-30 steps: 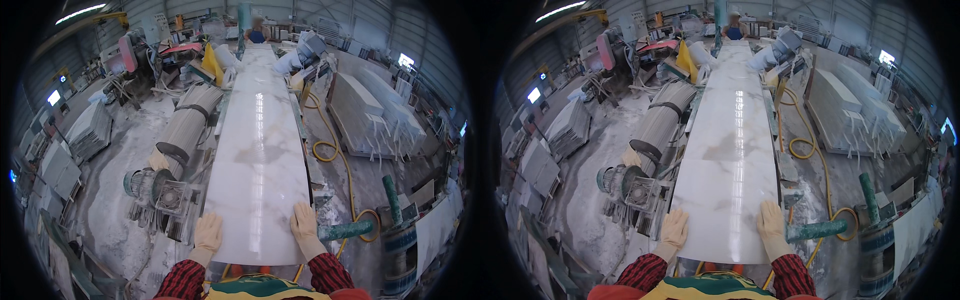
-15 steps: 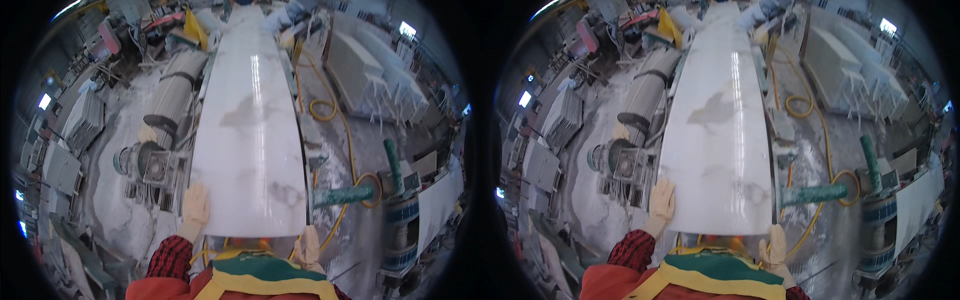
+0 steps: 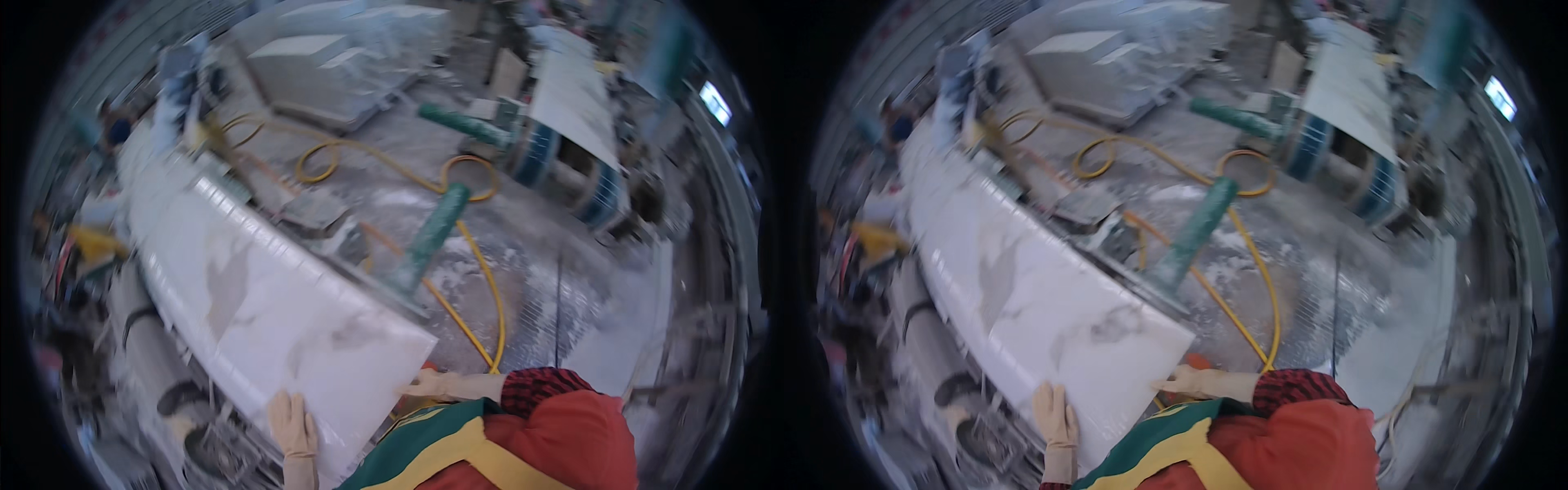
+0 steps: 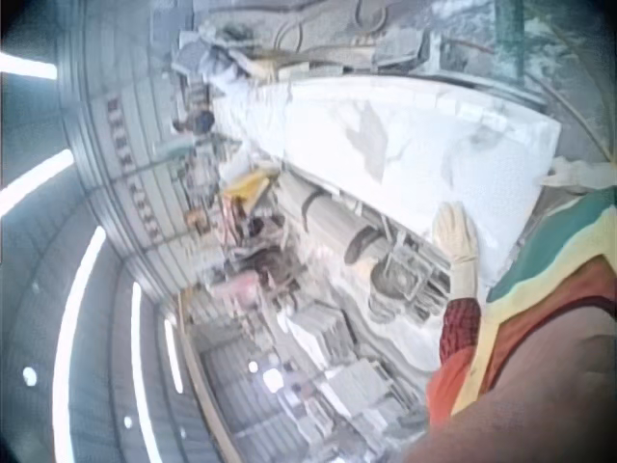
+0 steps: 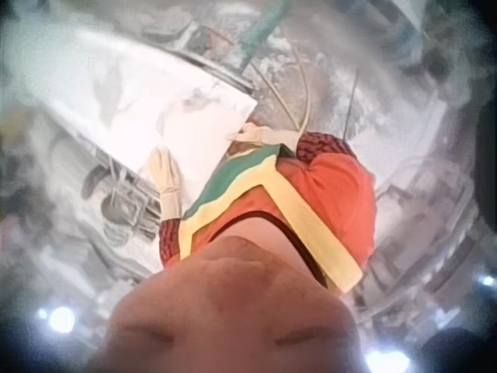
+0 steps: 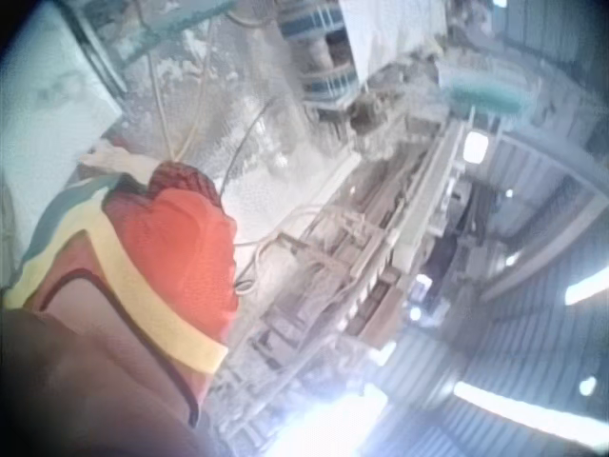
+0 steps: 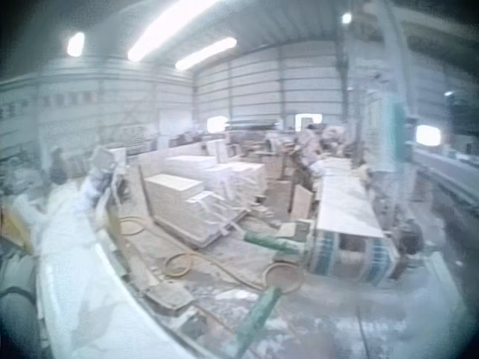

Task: The person repeatedly picks up large white slabs from a conveyor, turns them over, and places them back. The action is repeated continuously throughout the clip.

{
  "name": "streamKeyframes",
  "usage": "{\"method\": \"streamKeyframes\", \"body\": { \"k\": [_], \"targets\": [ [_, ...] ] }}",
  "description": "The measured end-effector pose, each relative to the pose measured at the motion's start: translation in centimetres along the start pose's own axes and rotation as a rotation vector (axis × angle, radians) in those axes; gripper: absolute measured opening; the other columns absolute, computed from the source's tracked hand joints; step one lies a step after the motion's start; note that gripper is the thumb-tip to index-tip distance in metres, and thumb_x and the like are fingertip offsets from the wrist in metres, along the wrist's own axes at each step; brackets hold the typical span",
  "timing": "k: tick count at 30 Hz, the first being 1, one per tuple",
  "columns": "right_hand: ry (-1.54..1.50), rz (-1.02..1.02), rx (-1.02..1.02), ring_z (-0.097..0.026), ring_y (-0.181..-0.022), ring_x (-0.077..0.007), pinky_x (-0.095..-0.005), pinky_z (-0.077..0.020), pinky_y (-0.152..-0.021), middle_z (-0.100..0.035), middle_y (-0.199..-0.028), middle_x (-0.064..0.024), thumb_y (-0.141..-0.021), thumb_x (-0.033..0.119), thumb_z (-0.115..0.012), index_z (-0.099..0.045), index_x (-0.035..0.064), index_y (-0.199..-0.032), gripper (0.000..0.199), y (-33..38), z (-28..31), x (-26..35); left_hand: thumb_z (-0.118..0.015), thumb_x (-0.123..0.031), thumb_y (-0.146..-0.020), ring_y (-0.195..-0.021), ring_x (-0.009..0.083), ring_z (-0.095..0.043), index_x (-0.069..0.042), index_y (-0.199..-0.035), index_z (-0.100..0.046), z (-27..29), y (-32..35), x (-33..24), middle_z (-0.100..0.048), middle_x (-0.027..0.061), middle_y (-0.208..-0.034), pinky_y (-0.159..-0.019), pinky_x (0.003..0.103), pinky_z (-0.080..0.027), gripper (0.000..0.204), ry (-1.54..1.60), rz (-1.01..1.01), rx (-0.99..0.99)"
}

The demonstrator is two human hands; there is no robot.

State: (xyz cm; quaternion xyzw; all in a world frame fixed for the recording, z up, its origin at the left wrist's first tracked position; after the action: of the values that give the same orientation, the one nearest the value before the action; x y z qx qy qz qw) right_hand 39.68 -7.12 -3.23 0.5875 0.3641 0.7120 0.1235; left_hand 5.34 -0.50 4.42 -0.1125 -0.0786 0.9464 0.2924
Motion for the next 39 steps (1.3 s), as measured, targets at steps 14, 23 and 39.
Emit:
{"method": "streamKeyframes", "body": {
  "k": [14, 23, 39],
  "targets": [
    [-0.059, -0.008, -0.242, -0.061, -0.135, -0.0307, -0.0412, -0.0476, -0.114, -0.067, -0.144, -0.0191, -0.099, 0.052, -0.071, -0.063, 0.0044, -0.147, 0.068, 0.2, -2.4, -4.4, -0.067, -0.023, -0.099, -0.133, 0.0445, -0.058, -0.01, -0.148, -0.06, -4.2, -15.5, 19.5, -0.063, 0.0218, -0.144, -0.114, 0.053, -0.043, 0.052, -0.034, 0.126, -0.163],
    [-0.141, 0.081, -0.179, -0.067, -0.124, -0.0248, -0.0395, -0.0539, -0.106, -0.07, -0.138, -0.0134, -0.105, 0.042, -0.069, -0.063, 0.0051, -0.146, 0.055, -3.6, -2.9, -9.2, -0.063, -0.04, -0.104, -0.097, 0.0401, -0.072, -0.005, -0.114, -0.075, -2.2, -18.5, 22.0, -0.075, 0.0223, -0.101, -0.086, 0.05, -0.054, 0.038, 0.154, 0.431, 0.026],
    [-0.712, 0.499, -0.111, -0.069, -0.121, -0.0248, -0.0362, -0.0552, -0.101, -0.071, -0.133, -0.0127, -0.103, 0.035, -0.071, -0.066, 0.0007, -0.136, 0.047, -6.8, -5.3, -13.5, -0.072, -0.061, -0.092, -0.093, 0.0282, -0.071, 0.001, -0.116, -0.075, 16.0, -20.5, 8.8, -0.076, 0.0147, -0.1, -0.087, 0.04, -0.053, 0.066, -0.026, 0.491, 0.095]
  ]
}}
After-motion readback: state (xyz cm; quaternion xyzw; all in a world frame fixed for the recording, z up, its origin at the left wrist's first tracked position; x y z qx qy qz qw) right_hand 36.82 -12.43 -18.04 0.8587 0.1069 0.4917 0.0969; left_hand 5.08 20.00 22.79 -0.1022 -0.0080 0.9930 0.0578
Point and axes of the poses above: each hand's wrist, its own y-axis away from the middle knuckle, its own z-axis out of the back of the hand, x = y × z, the point moved 6 cm from there along -y, towards the middle knuckle
